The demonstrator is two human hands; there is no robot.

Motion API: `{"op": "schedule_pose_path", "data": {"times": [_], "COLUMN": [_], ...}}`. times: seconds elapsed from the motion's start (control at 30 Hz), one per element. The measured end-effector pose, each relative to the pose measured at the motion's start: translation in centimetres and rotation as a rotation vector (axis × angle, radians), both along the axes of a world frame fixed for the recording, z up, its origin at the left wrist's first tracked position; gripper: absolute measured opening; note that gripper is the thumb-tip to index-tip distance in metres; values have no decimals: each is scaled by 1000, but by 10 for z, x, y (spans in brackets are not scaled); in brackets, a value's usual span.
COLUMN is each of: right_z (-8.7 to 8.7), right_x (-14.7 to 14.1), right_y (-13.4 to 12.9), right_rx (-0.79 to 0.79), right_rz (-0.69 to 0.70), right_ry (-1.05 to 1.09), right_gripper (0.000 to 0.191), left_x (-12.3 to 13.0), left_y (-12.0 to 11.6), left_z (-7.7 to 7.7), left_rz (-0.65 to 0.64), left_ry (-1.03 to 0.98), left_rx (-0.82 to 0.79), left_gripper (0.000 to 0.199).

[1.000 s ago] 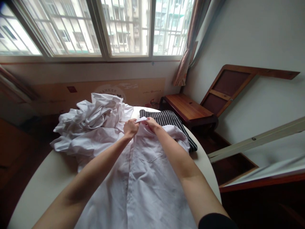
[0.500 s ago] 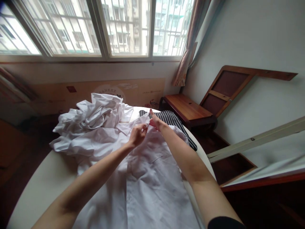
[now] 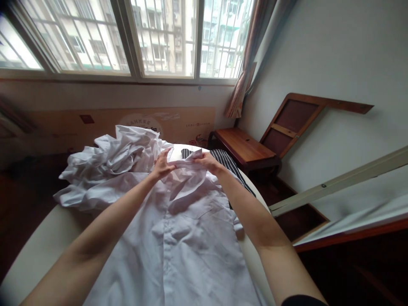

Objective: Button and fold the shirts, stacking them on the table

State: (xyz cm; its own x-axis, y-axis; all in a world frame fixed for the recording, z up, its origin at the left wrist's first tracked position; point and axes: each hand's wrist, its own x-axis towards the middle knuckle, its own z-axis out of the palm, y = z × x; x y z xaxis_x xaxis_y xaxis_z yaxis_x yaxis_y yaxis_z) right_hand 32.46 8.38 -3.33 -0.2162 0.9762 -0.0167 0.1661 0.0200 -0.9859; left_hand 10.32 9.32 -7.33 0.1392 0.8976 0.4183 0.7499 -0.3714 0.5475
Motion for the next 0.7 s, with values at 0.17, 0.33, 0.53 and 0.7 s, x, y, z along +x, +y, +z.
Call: {"op": "schedule_pose_path", "data": {"times": [0.17,0.33,0.53,0.7], "right_z": [-18,-23,-13,-9], "right_x": [4,10,12,7], "right_y": [14,28,23,21], "right_rx": [153,197,180,-38], "right_rz": [-232,-525,-19,112], "right_ry": [-17,-348,-449,-474], "right_gripper": [34,52,44,19], "left_x": [-18,-23,-27,-30], "left_y": [26,28,23,23], "left_z": [-9,-5,5,8], "left_rz": [-285,-237,-234,-181], "left_ry": [8,42,67,163], "left_rx": [-243,-128,-53,-14], "left_gripper": [33,38,39,39]}}
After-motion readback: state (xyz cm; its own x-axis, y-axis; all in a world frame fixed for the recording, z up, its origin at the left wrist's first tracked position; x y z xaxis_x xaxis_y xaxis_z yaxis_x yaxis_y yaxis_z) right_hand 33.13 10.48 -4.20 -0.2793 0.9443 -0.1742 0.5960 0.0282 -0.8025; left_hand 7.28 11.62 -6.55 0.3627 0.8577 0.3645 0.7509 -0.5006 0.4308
